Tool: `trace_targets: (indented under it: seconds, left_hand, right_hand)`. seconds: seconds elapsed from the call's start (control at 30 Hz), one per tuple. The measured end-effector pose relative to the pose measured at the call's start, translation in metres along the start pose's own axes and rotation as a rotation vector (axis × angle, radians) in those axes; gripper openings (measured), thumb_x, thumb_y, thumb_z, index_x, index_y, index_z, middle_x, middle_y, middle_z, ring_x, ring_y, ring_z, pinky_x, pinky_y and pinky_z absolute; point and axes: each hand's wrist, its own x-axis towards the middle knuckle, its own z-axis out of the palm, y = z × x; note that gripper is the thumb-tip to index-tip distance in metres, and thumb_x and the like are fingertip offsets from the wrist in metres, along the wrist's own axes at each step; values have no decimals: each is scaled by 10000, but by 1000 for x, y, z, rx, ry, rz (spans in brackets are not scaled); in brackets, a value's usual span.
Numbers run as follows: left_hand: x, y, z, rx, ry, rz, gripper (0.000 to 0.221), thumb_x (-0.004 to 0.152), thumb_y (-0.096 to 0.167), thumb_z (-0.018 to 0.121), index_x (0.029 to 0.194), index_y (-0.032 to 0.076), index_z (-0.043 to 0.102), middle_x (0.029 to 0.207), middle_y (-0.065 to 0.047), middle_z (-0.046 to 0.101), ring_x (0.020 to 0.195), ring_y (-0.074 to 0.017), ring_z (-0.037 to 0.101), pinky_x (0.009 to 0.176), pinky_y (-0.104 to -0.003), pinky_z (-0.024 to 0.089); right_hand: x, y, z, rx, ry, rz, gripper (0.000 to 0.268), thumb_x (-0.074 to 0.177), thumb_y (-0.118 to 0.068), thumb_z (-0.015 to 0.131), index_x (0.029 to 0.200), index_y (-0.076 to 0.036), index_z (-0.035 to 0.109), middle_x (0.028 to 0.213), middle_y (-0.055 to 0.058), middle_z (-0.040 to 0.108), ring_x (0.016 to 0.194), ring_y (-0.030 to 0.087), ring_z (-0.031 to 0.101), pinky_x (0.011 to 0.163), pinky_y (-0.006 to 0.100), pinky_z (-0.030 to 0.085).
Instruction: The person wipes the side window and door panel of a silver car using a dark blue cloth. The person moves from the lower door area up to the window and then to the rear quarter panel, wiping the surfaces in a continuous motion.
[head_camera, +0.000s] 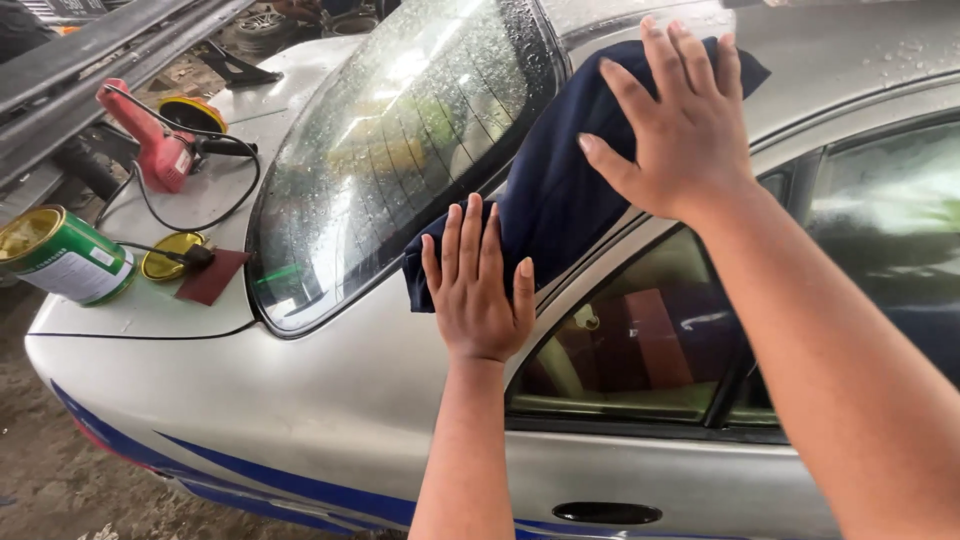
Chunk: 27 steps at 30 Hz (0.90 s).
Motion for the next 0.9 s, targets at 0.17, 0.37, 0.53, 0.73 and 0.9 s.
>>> trace_targets:
  seconds: [0.17,0.37,0.53,0.73,0.9]
  left_hand:
    - [-1,-1,-1,-52,-6,-28,662,1076,435,214,1388,16,620,1543,-137,517,1485,-329,435,1268,-514,183]
    - [-3,-1,-1,-58,-36,-69,684,1069,470,174,1456,57,558,1566,-123,503,1502,-321,430,1271,-518,192]
    - [-1,-1,2,-43,12,-40,600,1076,416,279,1444,38,565,1533,-139,539,1479,-328,462,1270,-514,221]
    - [-1,-1,2,-21,37,-48,540,1071,360,349,1388,-1,595,1513,-163,549,1460,-350,476,1252,-529,246]
    - [-1,1,-3,5,-27,-58,537,1028,325,354,1369,-7,601,1517,-168,540,1460,-365,459,1241,-546,239]
  right_hand:
    - [17,-49,17,-176,-210,-81,751,991,-629,262,1541,-136,393,1673,181,258,1531,398,171,1199,637,-31]
    - [-34,-46,25,-149,-122,-267,794,1004,-660,260,1623,-163,256,1697,167,179,1541,341,180,1248,582,54]
    - [-18,22,-7,-66,-64,-8,829,1023,-692,244,1573,-87,380,1633,279,315,1476,498,266,1183,675,83]
    - [12,-23,8,-104,-150,153,802,1006,-684,213,1592,-145,311,1680,237,149,1521,424,138,1205,637,-12]
    - [-29,-83,35,-165,-124,-45,759,987,-582,311,1622,-173,250,1712,183,91,1560,365,85,1235,646,18]
